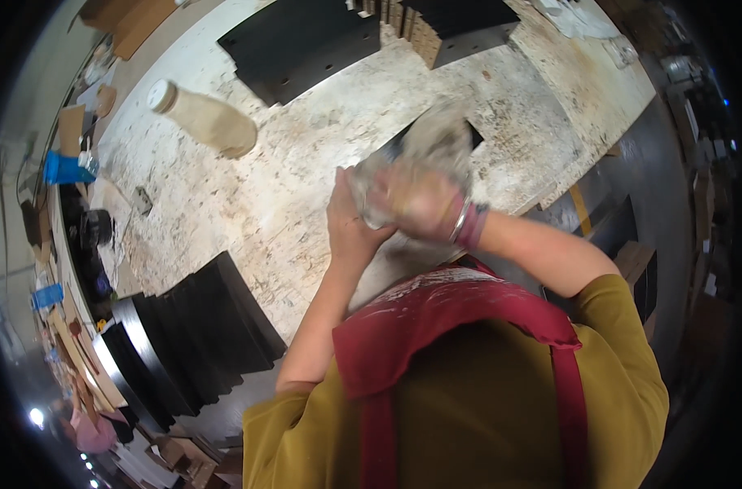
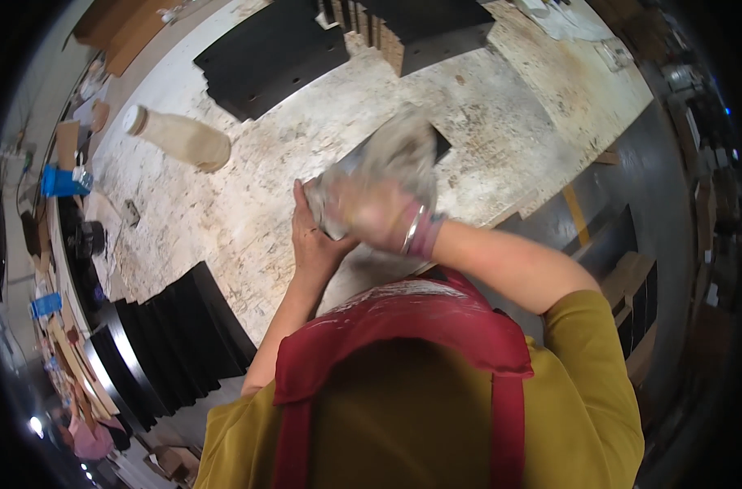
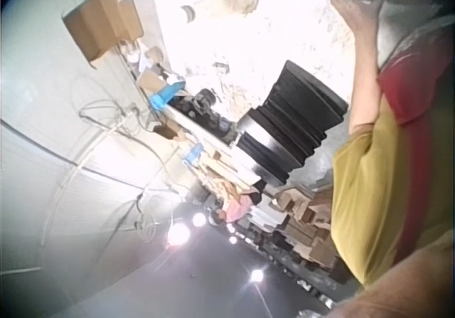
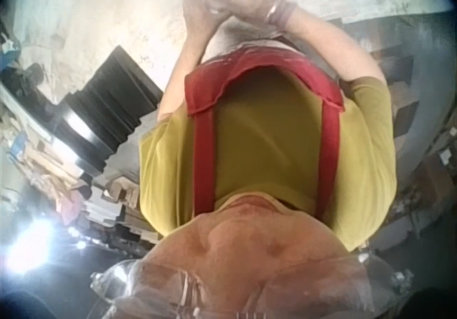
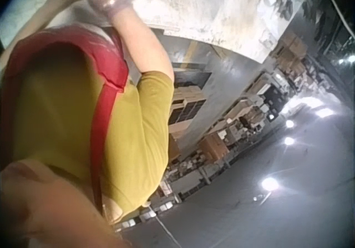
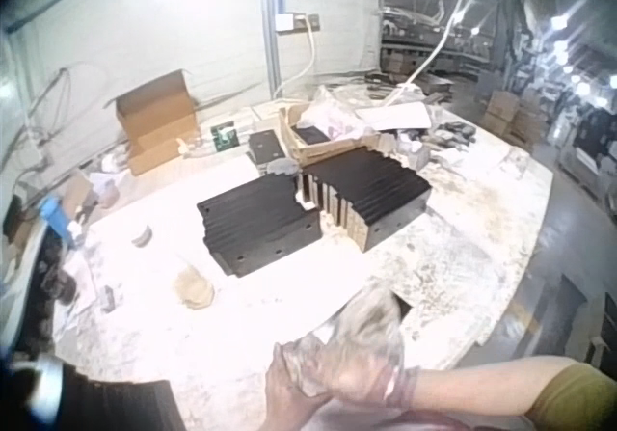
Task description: The person cleans black rectangular furniture panels by hand using a cloth. The person pours liquid from a bottle onto the cloth, wipes the surface of the panels, and stacks them.
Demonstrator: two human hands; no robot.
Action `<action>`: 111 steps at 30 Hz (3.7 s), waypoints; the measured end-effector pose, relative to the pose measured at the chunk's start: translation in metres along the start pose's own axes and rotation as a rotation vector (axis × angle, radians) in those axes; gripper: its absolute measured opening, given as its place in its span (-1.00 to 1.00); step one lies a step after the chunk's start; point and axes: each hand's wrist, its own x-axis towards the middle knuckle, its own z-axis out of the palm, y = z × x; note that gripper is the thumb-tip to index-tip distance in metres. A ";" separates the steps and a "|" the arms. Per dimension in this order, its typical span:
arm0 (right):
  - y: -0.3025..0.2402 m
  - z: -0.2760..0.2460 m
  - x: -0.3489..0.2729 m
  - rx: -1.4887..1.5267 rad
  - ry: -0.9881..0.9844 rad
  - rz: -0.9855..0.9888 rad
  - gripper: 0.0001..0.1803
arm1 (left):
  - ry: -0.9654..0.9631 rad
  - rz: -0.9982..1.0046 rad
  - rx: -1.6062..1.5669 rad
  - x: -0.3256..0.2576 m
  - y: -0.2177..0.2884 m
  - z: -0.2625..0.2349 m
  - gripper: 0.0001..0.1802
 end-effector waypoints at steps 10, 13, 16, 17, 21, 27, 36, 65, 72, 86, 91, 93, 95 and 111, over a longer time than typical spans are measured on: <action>0.083 -0.051 -0.040 0.206 0.205 0.655 -0.70 | -0.045 -0.005 0.081 0.000 -0.001 0.001 0.33; 0.043 -0.008 -0.031 0.066 0.012 0.060 -0.73 | -0.091 -0.060 0.016 0.001 0.001 -0.003 0.27; 0.089 -0.007 -0.062 0.111 -0.027 0.985 -0.71 | -0.082 -0.048 0.057 0.002 0.001 -0.001 0.26; 0.112 -0.036 -0.062 0.398 0.158 1.068 -0.72 | -0.089 -0.052 0.061 -0.003 0.001 -0.004 0.26; 0.114 -0.062 -0.080 -0.001 0.009 0.581 -0.60 | -0.065 -0.004 0.097 -0.003 0.000 0.001 0.27; 0.117 -0.034 -0.081 0.083 0.069 0.557 -0.59 | -0.068 -0.024 0.096 0.006 0.008 0.002 0.24; 0.017 -0.016 -0.013 -0.056 -0.076 0.166 -0.77 | -0.076 -0.075 0.033 0.004 0.007 -0.004 0.24; 0.163 -0.057 -0.195 0.503 0.424 1.243 -0.43 | -0.403 0.227 0.428 0.064 0.066 -0.036 -0.23; 0.098 -0.094 -0.178 0.031 0.390 0.886 -0.50 | -0.933 -1.380 -1.827 0.029 0.066 0.025 -0.14; 0.128 -0.057 -0.145 -0.166 0.121 0.511 -0.74 | -1.153 -1.271 -2.012 0.008 0.061 0.066 -0.16; 0.122 -0.030 -0.152 -0.078 0.167 0.535 -0.61 | -0.901 -1.248 -1.919 0.011 0.079 0.066 -0.29; 0.172 -0.074 -0.142 0.408 -0.069 1.357 -0.58 | -0.916 -1.253 -1.883 0.010 0.081 0.064 -0.27; 0.200 -0.057 -0.180 0.003 0.196 0.855 -0.60 | -0.900 -1.257 -1.871 0.014 0.086 0.065 -0.25; 0.066 -0.028 -0.166 0.293 0.367 0.207 -0.73 | -1.019 -1.330 -2.054 0.016 0.064 0.077 -0.20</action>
